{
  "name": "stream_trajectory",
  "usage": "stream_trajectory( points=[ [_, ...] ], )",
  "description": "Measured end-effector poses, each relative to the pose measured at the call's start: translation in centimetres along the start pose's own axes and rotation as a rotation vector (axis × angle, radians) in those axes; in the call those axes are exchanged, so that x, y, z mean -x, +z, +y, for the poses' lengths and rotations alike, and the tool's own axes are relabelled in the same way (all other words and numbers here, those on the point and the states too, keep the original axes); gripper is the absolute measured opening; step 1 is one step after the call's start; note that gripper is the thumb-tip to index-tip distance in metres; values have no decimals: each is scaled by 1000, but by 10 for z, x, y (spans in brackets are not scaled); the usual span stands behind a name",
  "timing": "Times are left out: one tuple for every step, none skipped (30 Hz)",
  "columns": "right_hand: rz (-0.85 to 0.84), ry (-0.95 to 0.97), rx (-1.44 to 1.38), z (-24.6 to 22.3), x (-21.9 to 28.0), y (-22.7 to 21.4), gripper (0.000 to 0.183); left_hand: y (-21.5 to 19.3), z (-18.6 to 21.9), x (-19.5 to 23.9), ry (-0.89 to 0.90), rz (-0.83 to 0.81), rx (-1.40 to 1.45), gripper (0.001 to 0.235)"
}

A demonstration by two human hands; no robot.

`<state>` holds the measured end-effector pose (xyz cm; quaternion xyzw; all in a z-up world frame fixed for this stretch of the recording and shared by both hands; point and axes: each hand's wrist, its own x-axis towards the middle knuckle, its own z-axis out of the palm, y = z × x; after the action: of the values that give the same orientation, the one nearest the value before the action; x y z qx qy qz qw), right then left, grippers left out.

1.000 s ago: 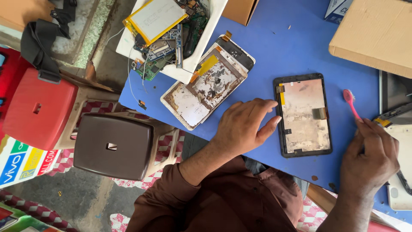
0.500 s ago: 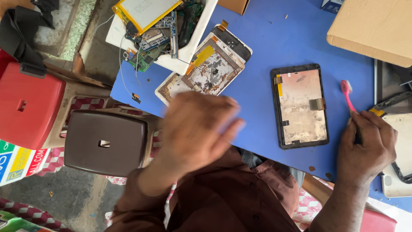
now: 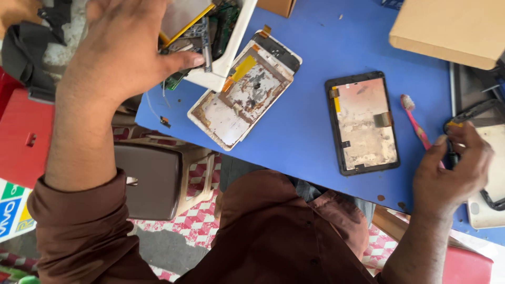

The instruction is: The person scrubs the back of a disassembled smartphone with a toothbrush, then picks up a battery and circuit board and places them into the phone chassis.

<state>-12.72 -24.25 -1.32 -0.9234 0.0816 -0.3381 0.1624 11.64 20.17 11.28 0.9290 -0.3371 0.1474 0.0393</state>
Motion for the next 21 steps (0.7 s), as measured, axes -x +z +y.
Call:
stream_trajectory(
  points=[
    [-8, 6, -18, 0, -1, 1, 29, 1, 2, 1, -8, 0, 4, 81],
    [-11, 5, -20, 0, -3, 0, 29, 1, 3, 1, -20, -2, 7, 80],
    [-14, 5, -23, 0, -4, 1, 30, 2, 2, -2, -59, -40, -4, 79],
    [-21, -3, -10, -1, -4, 1, 30, 2, -1, -4, -105, -85, -12, 77],
    [-29, -11, 3, -2, -4, 2, 30, 3, -2, -4, -152, -130, -20, 76],
    [-36, -8, 8, -2, -3, 3, 30, 4, -3, -3, -125, -99, -24, 72],
    [-43, -5, 12, -3, -3, 2, 30, 2, -5, 0, -99, -67, -28, 69],
    [-43, -4, 16, -2, -5, 3, 30, 1, -7, -1, -72, -28, -38, 65],
    [-51, 20, 1, -2, -7, 3, 29, 1, -8, -3, -75, -27, -56, 63],
    [-60, 45, -15, -2, -7, 3, 27, 2, -9, -5, -77, -27, -75, 61],
    [-68, 70, -31, -1, -8, 3, 26, 3, -10, -7, -80, -27, -95, 59],
    [-75, 74, -23, -1, -7, 3, 26, 3, -11, -8, -82, -21, -80, 61],
    [-83, 77, -16, 0, -6, 3, 26, 3, -12, -9, -84, -15, -65, 62],
    [-90, 81, -9, 0, -5, 3, 26, 3, -13, -10, -86, -9, -51, 64],
    [-92, 72, -4, 1, -4, 4, 26, 4, -15, -11, -90, -22, -49, 63],
    [-94, 61, 1, 2, -4, 4, 25, 4, -16, -12, -95, -34, -47, 61],
    [-96, 50, 7, 3, -4, 4, 25, 5, -17, -14, -100, -45, -44, 60],
    [-98, 50, 11, 3, -4, 4, 24, 6, -18, -14, -133, -66, -35, 62],
    [-99, 50, 15, 4, -4, 4, 24, 7, -18, -15, -167, -87, -26, 64],
    [-101, 50, 18, 4, -4, 4, 23, 9, -20, -15, -201, -108, -18, 65],
    [-102, 49, 13, 4, -4, 4, 23, 9, -21, -15, -185, -98, -23, 63]
  ],
)
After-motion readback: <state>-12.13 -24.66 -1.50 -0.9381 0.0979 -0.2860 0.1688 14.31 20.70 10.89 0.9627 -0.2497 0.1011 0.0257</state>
